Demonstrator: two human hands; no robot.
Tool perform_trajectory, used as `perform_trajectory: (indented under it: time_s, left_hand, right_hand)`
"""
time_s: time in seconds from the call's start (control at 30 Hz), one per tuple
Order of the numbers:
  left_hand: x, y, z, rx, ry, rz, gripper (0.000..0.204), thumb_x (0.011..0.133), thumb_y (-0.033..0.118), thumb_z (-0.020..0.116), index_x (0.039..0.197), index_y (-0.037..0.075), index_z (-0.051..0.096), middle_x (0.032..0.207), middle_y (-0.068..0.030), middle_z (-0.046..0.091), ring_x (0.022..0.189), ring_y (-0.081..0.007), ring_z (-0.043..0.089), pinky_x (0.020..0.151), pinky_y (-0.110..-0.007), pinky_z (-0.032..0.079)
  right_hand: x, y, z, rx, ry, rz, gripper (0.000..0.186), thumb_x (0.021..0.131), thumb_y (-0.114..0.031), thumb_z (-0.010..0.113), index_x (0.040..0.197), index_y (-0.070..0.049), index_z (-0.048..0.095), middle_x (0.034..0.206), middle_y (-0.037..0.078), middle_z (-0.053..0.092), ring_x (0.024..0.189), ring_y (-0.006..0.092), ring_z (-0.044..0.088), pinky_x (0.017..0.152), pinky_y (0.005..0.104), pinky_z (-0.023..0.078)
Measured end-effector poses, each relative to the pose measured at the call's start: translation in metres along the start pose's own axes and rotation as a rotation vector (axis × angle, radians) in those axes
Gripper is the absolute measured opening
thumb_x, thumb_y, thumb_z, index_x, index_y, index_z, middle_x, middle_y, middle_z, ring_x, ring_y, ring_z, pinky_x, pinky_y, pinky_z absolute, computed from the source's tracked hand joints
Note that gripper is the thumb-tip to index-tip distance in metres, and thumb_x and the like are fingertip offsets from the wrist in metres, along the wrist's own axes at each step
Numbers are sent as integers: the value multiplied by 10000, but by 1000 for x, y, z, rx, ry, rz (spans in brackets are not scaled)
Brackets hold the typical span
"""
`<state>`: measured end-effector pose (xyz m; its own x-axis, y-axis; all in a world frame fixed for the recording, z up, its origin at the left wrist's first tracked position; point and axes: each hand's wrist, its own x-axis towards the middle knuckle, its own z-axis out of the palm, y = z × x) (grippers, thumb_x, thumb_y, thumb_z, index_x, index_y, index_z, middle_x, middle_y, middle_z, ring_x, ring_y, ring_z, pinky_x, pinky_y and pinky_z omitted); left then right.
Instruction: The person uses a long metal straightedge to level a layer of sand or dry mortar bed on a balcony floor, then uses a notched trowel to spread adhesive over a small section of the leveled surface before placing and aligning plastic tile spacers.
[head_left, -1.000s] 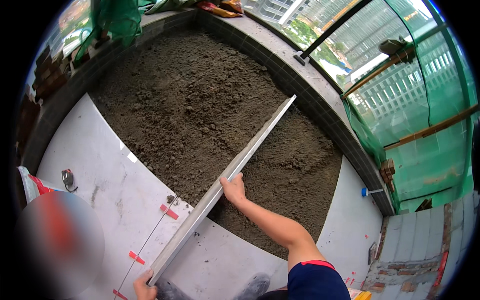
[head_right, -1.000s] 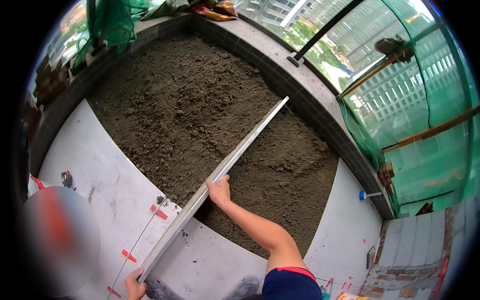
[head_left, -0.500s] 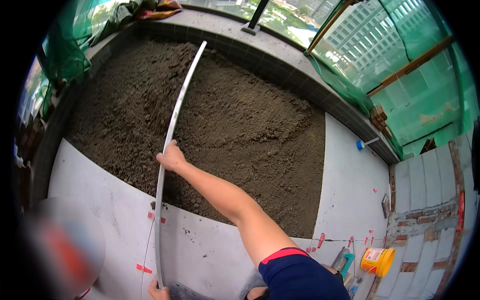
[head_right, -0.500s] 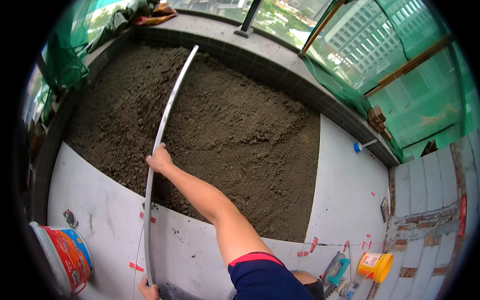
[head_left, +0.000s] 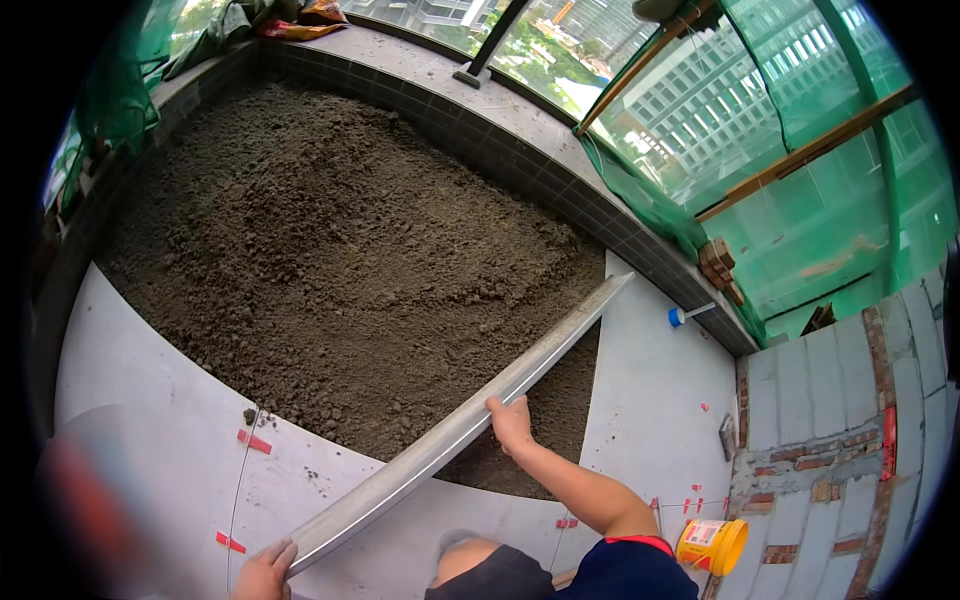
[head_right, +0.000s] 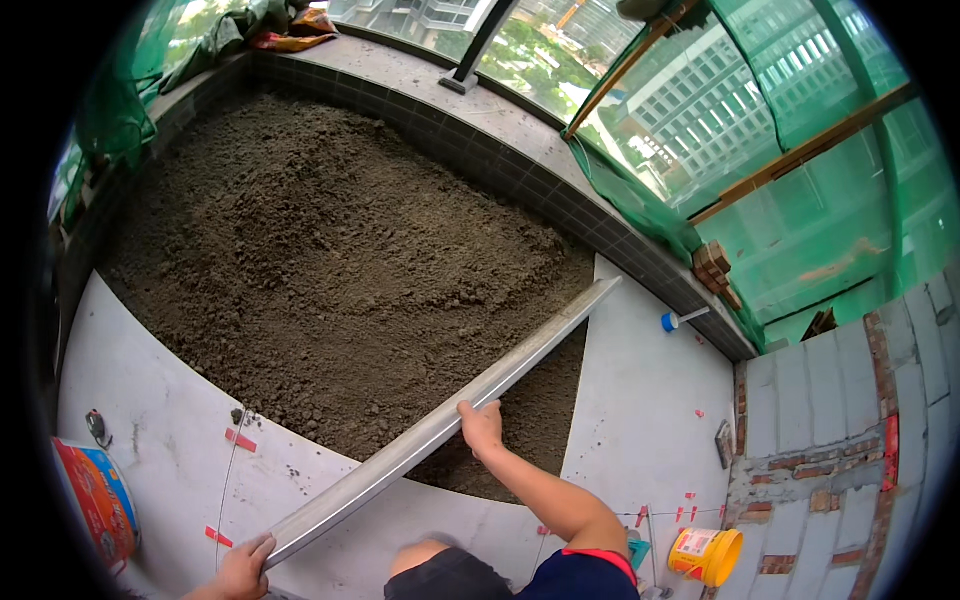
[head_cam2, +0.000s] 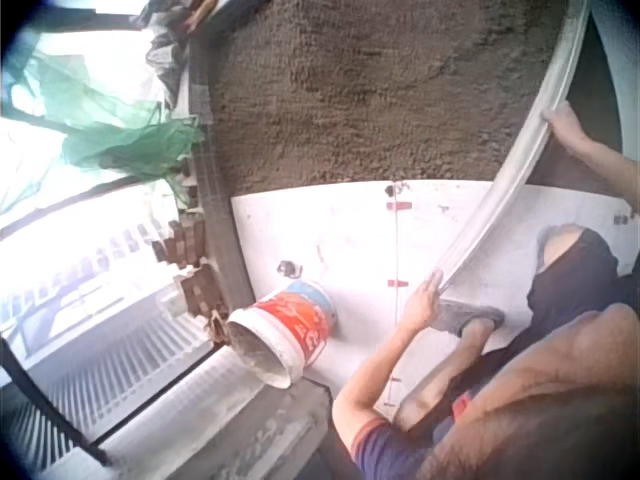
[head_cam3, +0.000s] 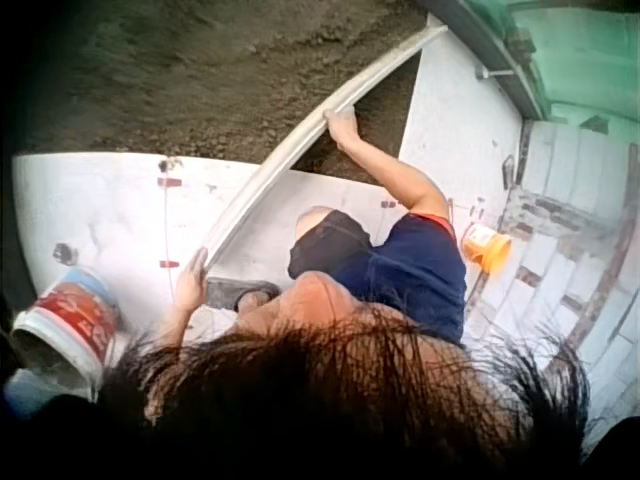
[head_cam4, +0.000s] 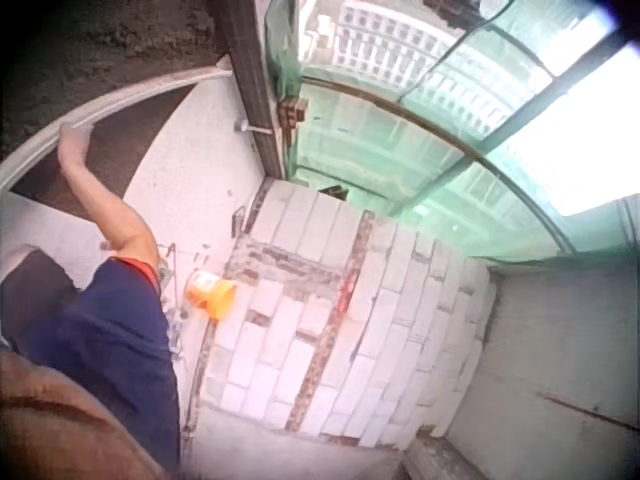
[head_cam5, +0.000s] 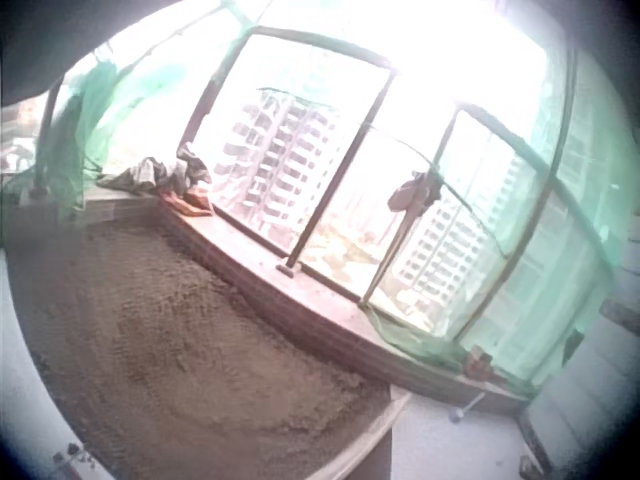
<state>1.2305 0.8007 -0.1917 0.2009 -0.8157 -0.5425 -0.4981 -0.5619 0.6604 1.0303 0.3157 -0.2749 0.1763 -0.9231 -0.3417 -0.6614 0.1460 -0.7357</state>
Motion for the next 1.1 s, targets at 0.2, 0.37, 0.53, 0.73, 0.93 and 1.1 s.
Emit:
perform_trajectory:
  time_s: [0.2,0.37,0.53,0.73,0.93,1.1]
  left_hand:
    - [84,10,84,103,161,325,613,689,0,529,1299,-15,477,1234,-279,537,1102,-479,507,1011,-512,400]
    - [82,14,131,-108,192,241,594,713,-20,514,1303,-47,451,1217,-316,495,1105,-509,453,982,-516,393]
    - [61,5,152,-111,237,167,631,715,-14,536,1334,-53,417,1231,-326,473,1089,-507,443,978,-534,370]
    - [32,3,199,-144,247,101,680,707,2,561,1361,-50,384,1266,-330,431,1123,-506,413,997,-536,349]
    - [31,7,211,4,239,86,727,699,-8,567,1386,-44,334,1312,-338,370,1138,-510,403,987,-516,372]
    - [30,21,189,-43,170,133,713,713,-37,541,1394,-42,330,1277,-352,394,1140,-517,412,981,-514,382]
  right_hand:
    - [59,32,-25,-198,97,58,753,799,-312,602,1274,201,325,1205,372,529,1153,439,538,999,409,412]
    - [77,39,-15,-138,-5,-43,753,785,-303,601,1281,190,322,1191,359,547,1141,434,548,991,412,417]
    - [80,27,26,-145,42,-154,527,782,-271,598,1118,103,440,1078,294,605,1031,398,603,918,422,452]
    - [51,-14,36,-152,-121,-166,546,790,-282,627,1105,102,400,1051,327,607,1012,433,611,894,450,474]
    - [39,-38,32,-219,-311,-147,806,804,-270,628,1307,198,206,1044,361,600,975,461,616,881,447,498]
    - [32,11,-9,-213,-159,-93,806,820,-287,616,1307,224,224,1097,366,585,1031,432,611,903,424,494]
